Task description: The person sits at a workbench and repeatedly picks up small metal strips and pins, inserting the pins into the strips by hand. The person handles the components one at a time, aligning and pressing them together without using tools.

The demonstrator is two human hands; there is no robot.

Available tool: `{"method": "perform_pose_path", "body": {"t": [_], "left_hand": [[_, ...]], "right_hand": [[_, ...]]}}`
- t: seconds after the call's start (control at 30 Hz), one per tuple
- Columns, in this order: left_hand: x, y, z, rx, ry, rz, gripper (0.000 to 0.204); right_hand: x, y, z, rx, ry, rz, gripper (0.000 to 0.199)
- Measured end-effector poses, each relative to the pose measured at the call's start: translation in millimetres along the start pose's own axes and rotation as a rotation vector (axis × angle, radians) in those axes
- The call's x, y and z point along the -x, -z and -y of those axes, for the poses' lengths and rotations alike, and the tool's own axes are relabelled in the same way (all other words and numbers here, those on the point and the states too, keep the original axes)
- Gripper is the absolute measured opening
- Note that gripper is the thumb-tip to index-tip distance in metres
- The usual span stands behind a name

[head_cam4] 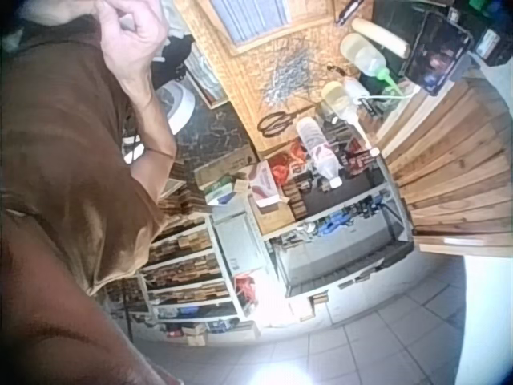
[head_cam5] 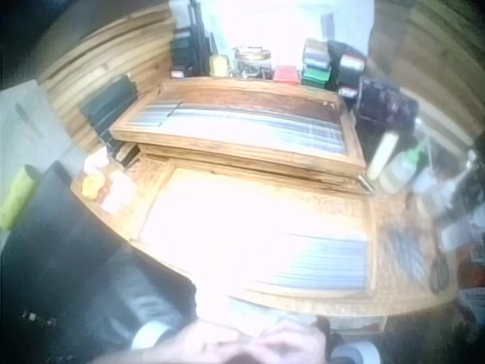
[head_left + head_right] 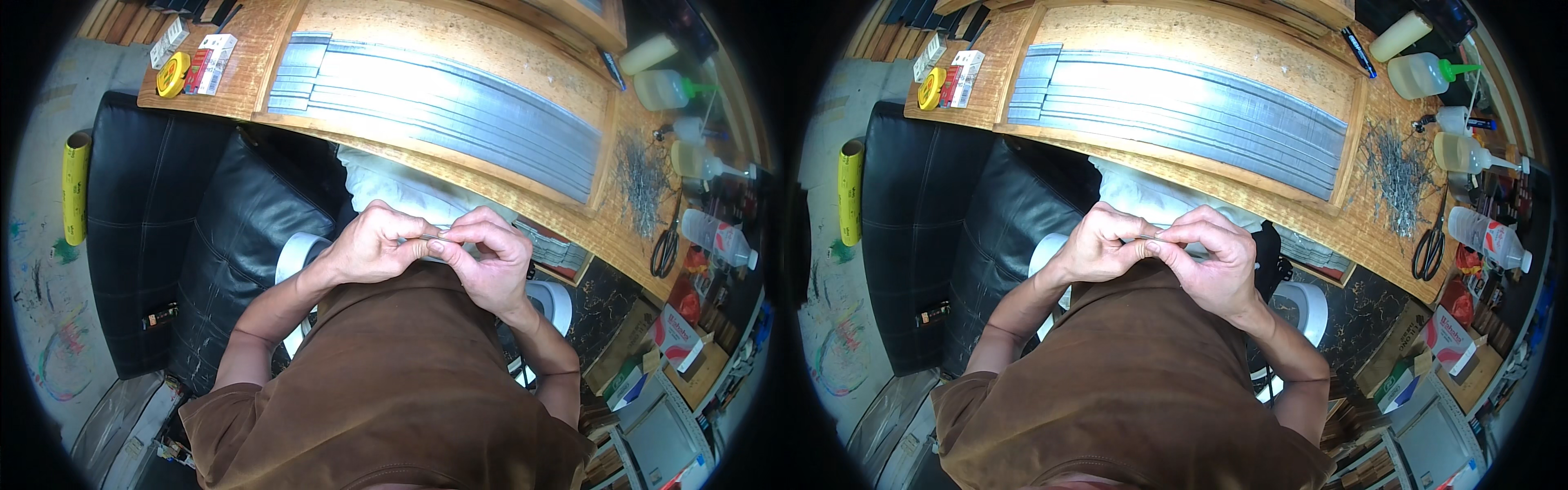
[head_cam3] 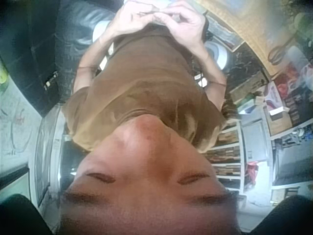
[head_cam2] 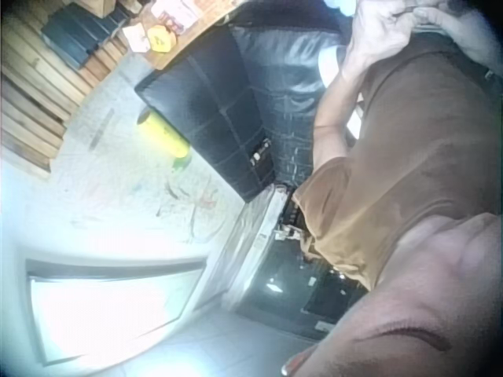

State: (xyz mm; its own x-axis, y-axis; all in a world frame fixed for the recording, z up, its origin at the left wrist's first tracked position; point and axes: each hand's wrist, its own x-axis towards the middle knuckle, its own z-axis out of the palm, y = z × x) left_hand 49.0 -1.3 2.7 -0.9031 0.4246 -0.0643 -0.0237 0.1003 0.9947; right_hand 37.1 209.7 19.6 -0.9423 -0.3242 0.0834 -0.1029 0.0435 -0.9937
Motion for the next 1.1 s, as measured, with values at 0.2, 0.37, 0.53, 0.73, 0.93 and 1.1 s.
{"method": "perform_pose_path", "body": {"t": [0.2, 0.37, 0.53, 0.73, 0.93, 1.1], "left_hand": [[-1, -2, -2, 0.076, -0.007, -0.023, 0.017], [-1, -4, -6, 0.077, 0.003, -0.047, 0.016], [1, -1, -3, 0.022, 0.051, -0.013, 0.014], [0, -3, -5, 0.017, 0.083, -0.020, 0.014], [-5, -9, -9, 0.107, 0.036, -0.076, 0.016], [-3, -10, -8, 0.027, -0.013, -0.101, 0.016]], "right_hand": [[1, 1, -2, -0.019, 0.028, -0.003, 0.015], [-1, 1, 3, 0.086, 0.034, 0.002, 0.013], [-4, -1, 8, 0.150, 0.078, -0.003, 0.011], [-4, 1, 9, 0.184, 0.092, 0.005, 0.011], [-3, 5, 10, 0.203, 0.089, -0.026, 0.011], [-4, 54, 74, 0.536, 0.109, -0.114, 0.011]]}}
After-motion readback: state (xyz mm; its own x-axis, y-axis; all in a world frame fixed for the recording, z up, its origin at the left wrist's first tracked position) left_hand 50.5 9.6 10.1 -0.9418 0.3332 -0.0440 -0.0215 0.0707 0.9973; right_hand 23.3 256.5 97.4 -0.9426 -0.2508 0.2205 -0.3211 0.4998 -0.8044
